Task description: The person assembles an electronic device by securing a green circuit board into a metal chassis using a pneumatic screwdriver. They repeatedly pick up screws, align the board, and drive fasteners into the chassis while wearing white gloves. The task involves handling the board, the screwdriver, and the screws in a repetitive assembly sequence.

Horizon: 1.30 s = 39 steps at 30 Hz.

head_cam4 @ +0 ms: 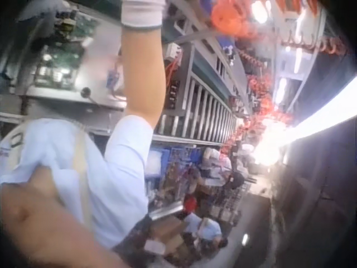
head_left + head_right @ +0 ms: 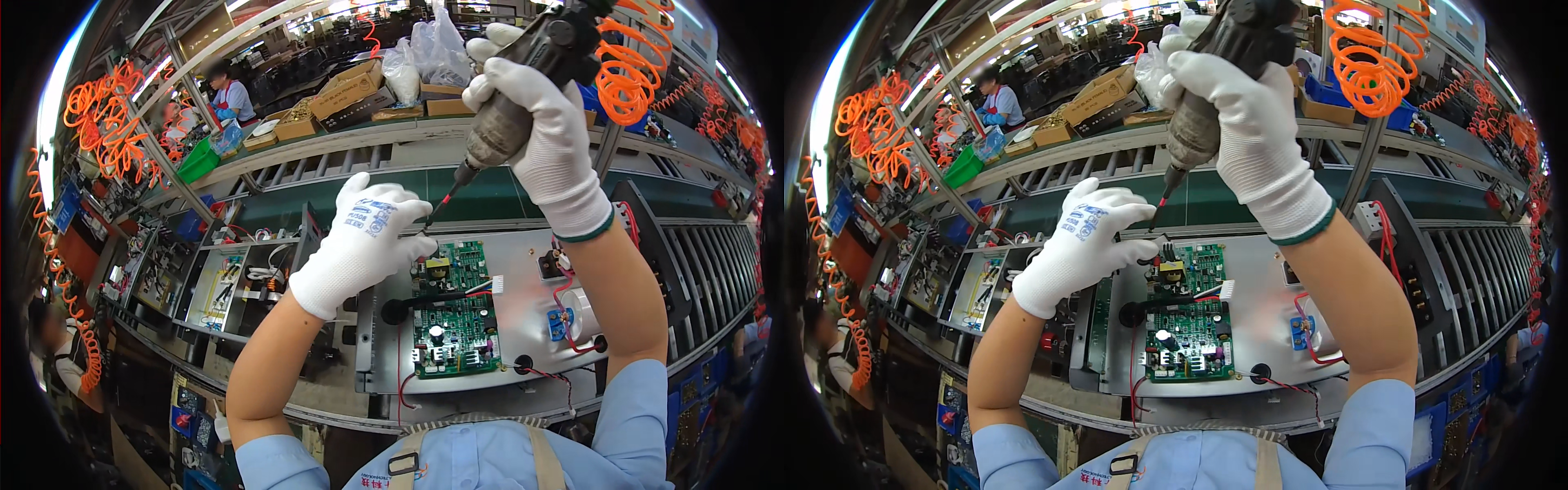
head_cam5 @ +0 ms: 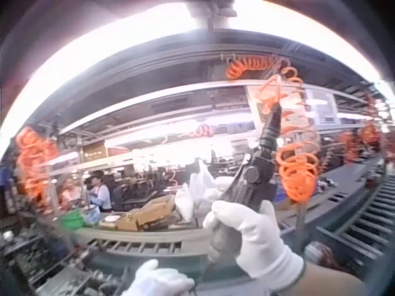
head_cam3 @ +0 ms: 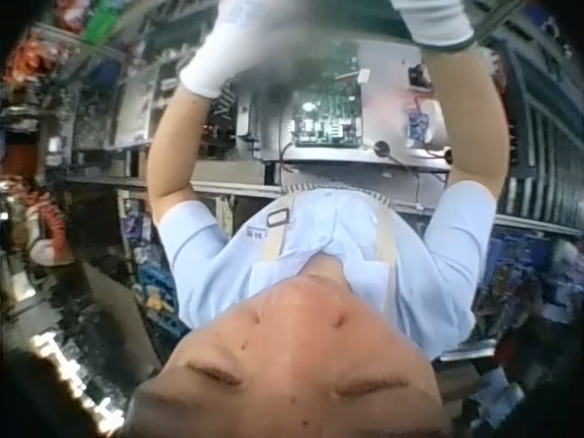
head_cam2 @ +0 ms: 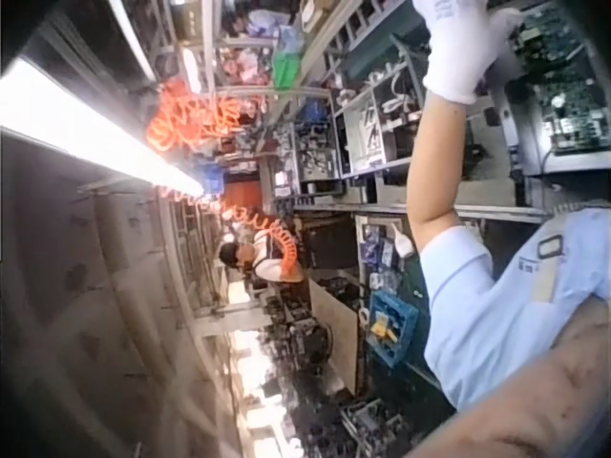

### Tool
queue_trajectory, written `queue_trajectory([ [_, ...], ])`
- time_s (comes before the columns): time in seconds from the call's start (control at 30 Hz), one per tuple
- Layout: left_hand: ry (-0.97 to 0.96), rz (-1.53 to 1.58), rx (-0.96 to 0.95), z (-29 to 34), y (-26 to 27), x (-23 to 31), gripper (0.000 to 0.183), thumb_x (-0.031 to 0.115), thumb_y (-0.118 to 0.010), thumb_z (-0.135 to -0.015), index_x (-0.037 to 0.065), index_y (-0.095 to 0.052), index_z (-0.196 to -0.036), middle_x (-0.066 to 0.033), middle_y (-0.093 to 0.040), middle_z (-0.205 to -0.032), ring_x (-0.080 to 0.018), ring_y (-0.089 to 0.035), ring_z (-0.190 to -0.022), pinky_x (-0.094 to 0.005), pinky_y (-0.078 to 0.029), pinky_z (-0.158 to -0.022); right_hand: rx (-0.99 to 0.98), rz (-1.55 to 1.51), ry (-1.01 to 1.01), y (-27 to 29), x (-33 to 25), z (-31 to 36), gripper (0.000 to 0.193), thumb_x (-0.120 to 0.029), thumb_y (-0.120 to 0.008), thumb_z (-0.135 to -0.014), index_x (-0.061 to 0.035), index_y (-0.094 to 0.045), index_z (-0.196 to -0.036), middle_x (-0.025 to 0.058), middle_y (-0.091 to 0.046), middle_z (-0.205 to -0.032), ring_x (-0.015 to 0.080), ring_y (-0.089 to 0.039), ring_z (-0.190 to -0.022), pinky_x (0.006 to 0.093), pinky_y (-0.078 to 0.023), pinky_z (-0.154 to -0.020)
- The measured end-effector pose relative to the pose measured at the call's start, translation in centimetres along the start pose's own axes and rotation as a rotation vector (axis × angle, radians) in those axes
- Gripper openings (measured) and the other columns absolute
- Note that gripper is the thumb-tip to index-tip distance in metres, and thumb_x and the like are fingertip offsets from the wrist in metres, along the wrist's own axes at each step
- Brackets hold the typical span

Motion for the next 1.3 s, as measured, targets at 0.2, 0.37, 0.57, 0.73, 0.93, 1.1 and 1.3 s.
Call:
queue_trajectory([
  [0.2,-0.120,-0.168,-0.088,-0.8,-1.5,0.7,0.019,0.026,-0.062,-0.087,0.009,-0.071,-0.083,-0.0054,-0.066,-0.066,-0.0239,-0.065,-0.070,-0.0394,-0.029,-0.104,0.061,0.115,-0.023,1.5,-2.8,1.1,0.034,-0.007,-0.062,-0.087,0.0024,-0.057,-0.119,0.0111,-0.065,-0.081,0.0166,-0.061,-0.070,0.0328,-0.053,-0.074],
  [0.37,0.340,0.684,0.111,-2.6,-2.2,-3.1,0.017,0.009,-0.055,-0.093,-0.002,-0.065,-0.101,-0.0085,-0.069,-0.088,-0.0147,-0.068,-0.084,-0.0291,-0.054,-0.077,0.184,0.302,-0.072,3.5,0.4,2.6,0.033,-0.001,-0.063,-0.083,0.0038,-0.057,-0.115,0.0135,-0.066,-0.094,0.0179,-0.063,-0.072,0.0295,-0.052,-0.067],
  [0.57,0.595,1.093,-0.254,-6.3,-4.6,-2.7,0.025,0.013,-0.050,-0.091,0.000,-0.063,-0.108,-0.0047,-0.061,-0.091,-0.0102,-0.062,-0.072,-0.0246,-0.054,-0.069,0.176,0.301,-0.149,5.0,5.3,2.7,0.038,0.004,-0.064,-0.081,0.0037,-0.055,-0.118,0.0119,-0.065,-0.100,0.0158,-0.063,-0.072,0.0293,-0.053,-0.066],
  [0.73,0.345,0.575,-0.545,-7.7,-9.1,-1.8,0.043,0.030,-0.070,-0.081,-0.002,-0.066,-0.109,-0.0084,-0.067,-0.084,-0.0118,-0.057,-0.068,-0.0282,-0.047,-0.064,0.156,0.287,-0.206,5.5,7.1,2.7,0.039,0.003,-0.065,-0.081,0.0036,-0.055,-0.119,0.0116,-0.066,-0.100,0.0159,-0.062,-0.071,0.0298,-0.053,-0.065],
  [0.93,0.417,0.525,-0.560,-8.0,-10.4,-1.9,0.036,0.032,-0.072,-0.080,-0.002,-0.071,-0.091,-0.0112,-0.068,-0.080,-0.0131,-0.061,-0.074,-0.0300,-0.049,-0.069,0.153,0.226,-0.285,5.0,7.5,2.7,0.039,0.004,-0.068,-0.075,0.0008,-0.059,-0.113,0.0055,-0.067,-0.092,0.0112,-0.062,-0.073,0.0262,-0.053,-0.066],
  [1.1,0.393,0.454,-0.568,-8.6,-10.7,-1.9,0.031,0.028,-0.071,-0.080,0.002,-0.071,-0.097,-0.0113,-0.070,-0.088,-0.0138,-0.064,-0.079,-0.0293,-0.050,-0.074,-0.017,0.230,-0.347,4.9,7.5,2.4,0.040,0.003,-0.068,-0.076,0.0012,-0.059,-0.115,0.0071,-0.068,-0.096,0.0115,-0.063,-0.076,0.0270,-0.054,-0.069],
  [1.3,0.369,0.482,-0.490,-8.4,-11.9,-2.7,0.034,0.025,-0.070,-0.080,0.004,-0.068,-0.107,-0.0103,-0.070,-0.096,-0.0161,-0.065,-0.085,-0.0296,-0.050,-0.081,-0.307,0.060,-0.526,5.3,8.8,1.2,0.037,-0.004,-0.070,-0.079,0.0006,-0.061,-0.115,0.0078,-0.069,-0.097,0.0115,-0.063,-0.076,0.0267,-0.054,-0.067],
])
Point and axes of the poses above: each hand's wrist, its own z-axis away from the middle knuckle, its own y-axis out of the back of the hand, x = y × z, the point moved 6 cm from there along -z, towards the middle knuckle
